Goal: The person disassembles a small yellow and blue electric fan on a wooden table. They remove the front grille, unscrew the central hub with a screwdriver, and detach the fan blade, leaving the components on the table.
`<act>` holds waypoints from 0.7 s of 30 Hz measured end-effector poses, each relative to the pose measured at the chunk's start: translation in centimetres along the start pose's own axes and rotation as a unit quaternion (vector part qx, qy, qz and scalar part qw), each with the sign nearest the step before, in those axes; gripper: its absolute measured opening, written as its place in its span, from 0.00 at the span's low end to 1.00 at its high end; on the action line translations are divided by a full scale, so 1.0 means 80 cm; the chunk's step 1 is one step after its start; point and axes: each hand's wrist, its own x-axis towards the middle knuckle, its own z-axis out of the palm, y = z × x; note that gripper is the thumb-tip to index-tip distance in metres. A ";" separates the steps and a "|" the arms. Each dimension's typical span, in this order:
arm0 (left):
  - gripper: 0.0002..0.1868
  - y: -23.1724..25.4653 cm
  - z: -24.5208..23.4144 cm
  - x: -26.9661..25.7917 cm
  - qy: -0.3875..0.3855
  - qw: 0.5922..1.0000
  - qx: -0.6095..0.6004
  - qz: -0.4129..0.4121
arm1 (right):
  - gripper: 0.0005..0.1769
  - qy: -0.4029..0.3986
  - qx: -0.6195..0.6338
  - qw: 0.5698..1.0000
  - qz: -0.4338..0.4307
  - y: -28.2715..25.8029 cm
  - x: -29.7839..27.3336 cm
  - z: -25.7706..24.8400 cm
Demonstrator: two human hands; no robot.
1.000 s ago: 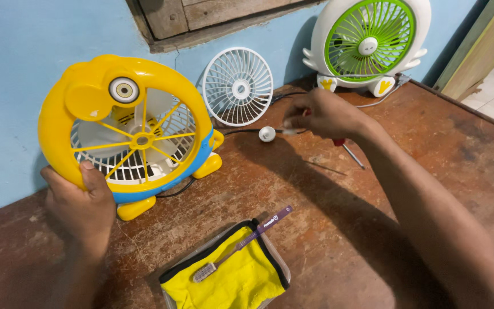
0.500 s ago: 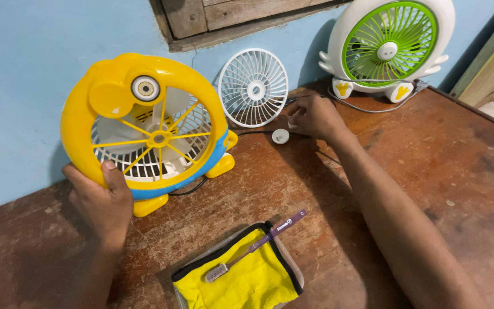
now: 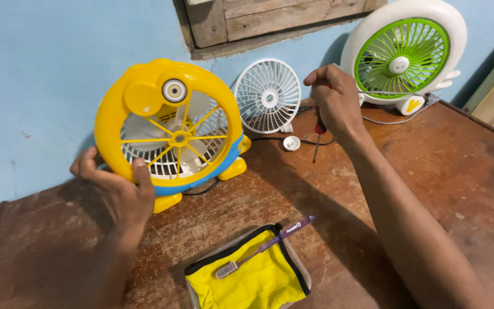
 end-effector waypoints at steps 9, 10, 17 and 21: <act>0.38 0.052 -0.023 0.048 0.019 0.994 0.080 0.068 | 0.11 -0.144 0.015 0.988 -0.061 -0.054 -0.040 0.041; 0.36 0.060 -0.026 0.055 0.014 0.995 0.068 0.075 | 0.10 -0.147 0.005 0.986 -0.079 -0.059 -0.044 0.047; 0.27 0.109 -0.057 0.106 -0.047 0.988 0.077 0.129 | 0.10 -0.186 -0.128 0.972 -0.064 -0.086 -0.093 0.080; 0.23 0.123 -0.067 0.124 -0.088 0.982 0.104 0.133 | 0.15 -0.201 -0.224 0.944 -0.138 -0.098 -0.100 0.077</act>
